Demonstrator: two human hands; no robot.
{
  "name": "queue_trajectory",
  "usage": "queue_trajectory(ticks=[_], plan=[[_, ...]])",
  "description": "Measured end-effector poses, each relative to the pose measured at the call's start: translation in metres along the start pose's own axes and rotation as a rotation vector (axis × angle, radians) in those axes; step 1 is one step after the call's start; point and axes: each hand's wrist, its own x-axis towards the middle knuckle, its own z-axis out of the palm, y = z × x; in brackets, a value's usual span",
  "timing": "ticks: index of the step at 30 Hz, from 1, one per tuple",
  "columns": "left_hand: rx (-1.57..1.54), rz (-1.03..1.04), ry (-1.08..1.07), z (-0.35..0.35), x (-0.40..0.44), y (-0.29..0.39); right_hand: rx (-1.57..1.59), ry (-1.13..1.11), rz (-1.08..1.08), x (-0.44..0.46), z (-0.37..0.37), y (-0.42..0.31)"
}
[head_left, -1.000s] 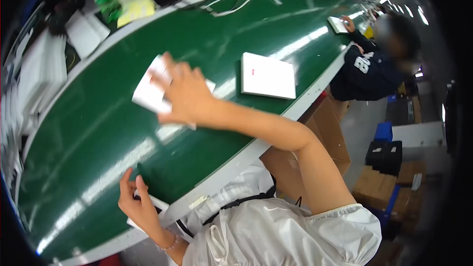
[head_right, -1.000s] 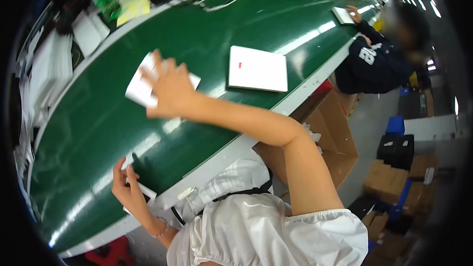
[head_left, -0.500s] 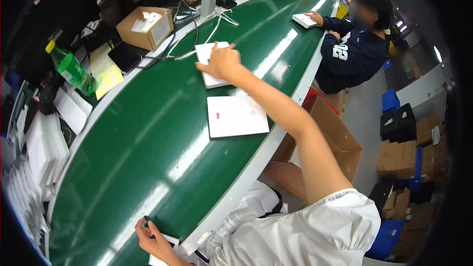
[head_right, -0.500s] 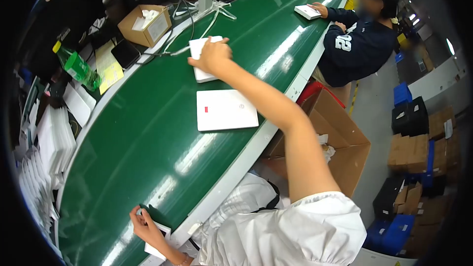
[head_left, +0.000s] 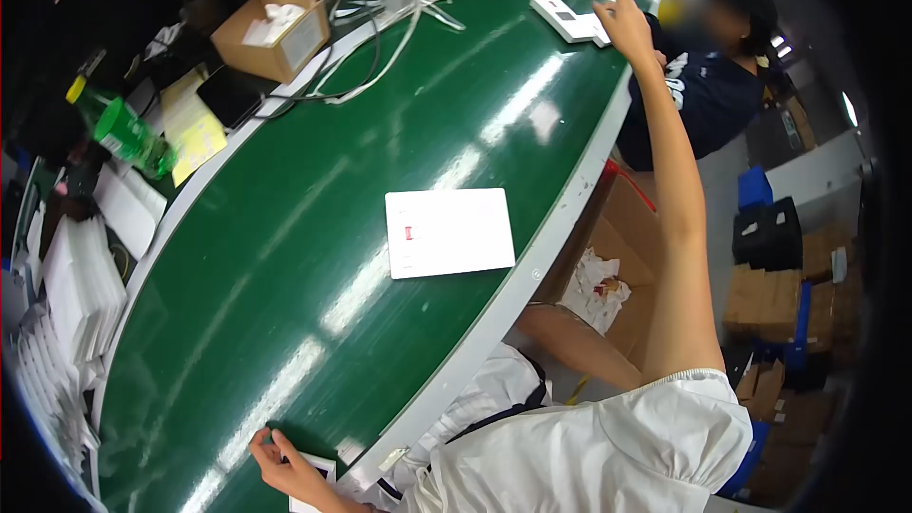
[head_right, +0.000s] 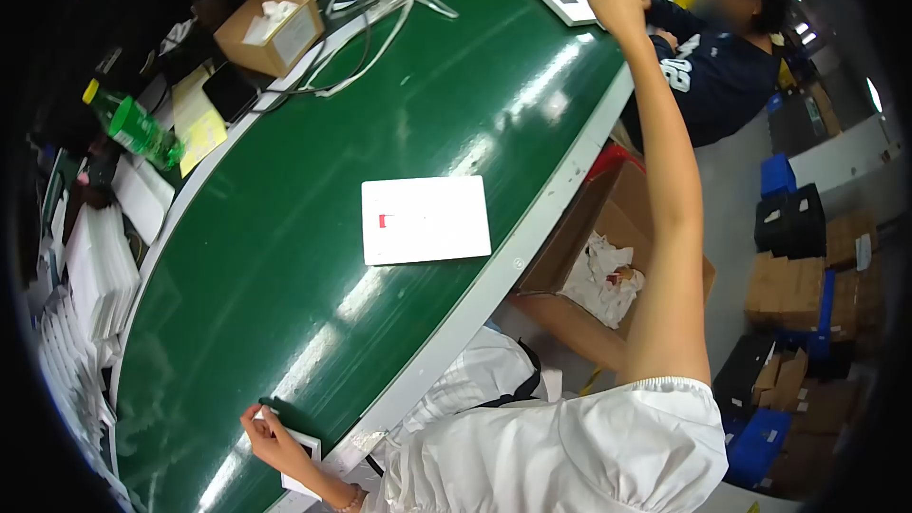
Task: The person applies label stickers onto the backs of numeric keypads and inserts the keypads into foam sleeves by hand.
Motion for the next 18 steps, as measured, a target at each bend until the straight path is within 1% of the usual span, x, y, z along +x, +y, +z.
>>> queue_trajectory(ticks=[1,2,3,4,5,6,8,9,11,12,14,16,18], plan=[[-0.008,-0.016,-0.007,-0.003,0.000,0.005,-0.034,0.095,-0.107,-0.014,0.013,0.008],[-0.056,-0.026,-0.037,-0.003,-0.001,0.008,0.091,-0.229,-0.019,-0.035,0.000,-0.012],[-0.099,-0.044,-0.056,-0.003,-0.003,0.012,0.299,-0.594,0.056,-0.054,-0.008,-0.033],[-0.080,-0.074,-0.020,-0.005,-0.004,0.017,0.523,-0.727,-0.095,-0.085,-0.016,-0.060],[-0.106,-0.064,-0.064,-0.006,-0.005,0.023,0.739,-0.853,-0.243,-0.118,-0.028,-0.082],[-0.137,-0.048,-0.116,-0.006,-0.007,0.030,0.824,-0.968,-0.378,-0.142,-0.041,-0.106],[-0.210,-0.059,-0.182,-0.007,-0.010,0.041,0.730,-1.063,-0.667,-0.178,-0.062,-0.148],[-0.204,-0.072,-0.169,-0.005,-0.010,0.047,0.738,-1.069,-0.684,-0.192,-0.068,-0.163],[-0.231,0.008,-0.235,-0.005,-0.014,0.052,0.572,-0.994,-0.426,-0.211,-0.072,-0.187],[-0.223,-0.011,-0.223,-0.009,-0.019,0.051,0.581,-1.005,-0.445,-0.215,-0.073,-0.193],[-0.202,0.015,-0.221,-0.014,-0.025,0.052,0.682,-1.012,-0.509,-0.216,-0.074,-0.200],[-0.207,0.101,-0.265,-0.012,-0.021,0.057,0.749,-0.987,-0.505,-0.219,-0.087,-0.189],[-0.331,0.056,-0.249,-0.012,-0.024,0.043,0.818,-1.182,-0.470,-0.185,-0.093,-0.186]])
